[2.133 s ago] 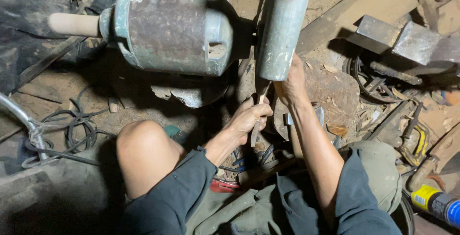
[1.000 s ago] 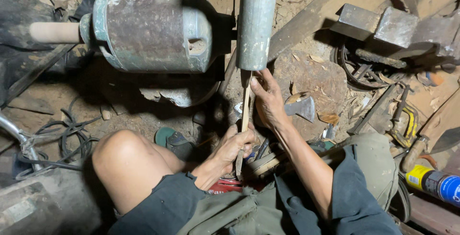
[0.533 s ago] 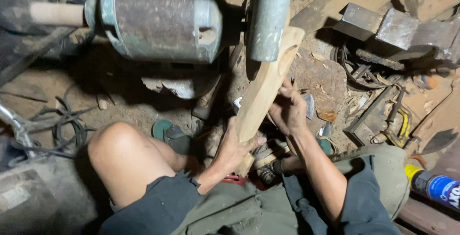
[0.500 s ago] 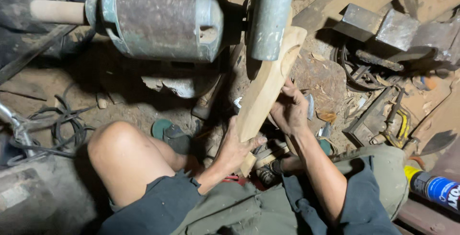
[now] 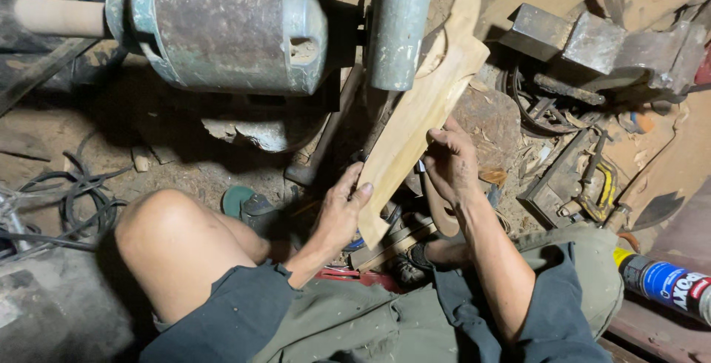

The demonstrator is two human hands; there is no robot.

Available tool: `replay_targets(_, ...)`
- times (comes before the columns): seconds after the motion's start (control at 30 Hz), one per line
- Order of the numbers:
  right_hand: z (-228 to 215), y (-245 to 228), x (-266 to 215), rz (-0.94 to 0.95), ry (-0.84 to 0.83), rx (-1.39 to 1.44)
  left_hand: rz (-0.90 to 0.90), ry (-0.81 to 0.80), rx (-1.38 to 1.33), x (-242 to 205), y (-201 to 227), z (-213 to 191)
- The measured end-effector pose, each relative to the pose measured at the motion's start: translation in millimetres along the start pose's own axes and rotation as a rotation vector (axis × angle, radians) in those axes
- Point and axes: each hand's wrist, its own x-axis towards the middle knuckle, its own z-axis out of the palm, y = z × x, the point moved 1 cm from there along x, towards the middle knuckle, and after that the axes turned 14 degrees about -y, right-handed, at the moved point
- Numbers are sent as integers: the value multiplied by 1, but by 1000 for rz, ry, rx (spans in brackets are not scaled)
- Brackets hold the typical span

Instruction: The person holds a wooden piece against a rotating grinding wheel, shaping and smoothing its surface. They repeatedly reposition the wood to grind different edges and faces, occasionally pausing to inspect the progress.

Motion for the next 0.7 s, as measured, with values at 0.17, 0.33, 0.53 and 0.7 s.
replay_targets(0.17,-23,-2,-12,-20,-73,-2,92,-14,-124,8,8,-10)
replay_targets(0.33,-22,-13,-24,-6,42,-36,166,4,-286,10,5,-21)
replay_targets(0.53,-26,-26,-38,-104,189,-186,-132,290,-268,15,-27,-25)
replay_targets(0.7,-10,-15,-65,-6,415,-688,-27,-132,-432,20,-43,6)
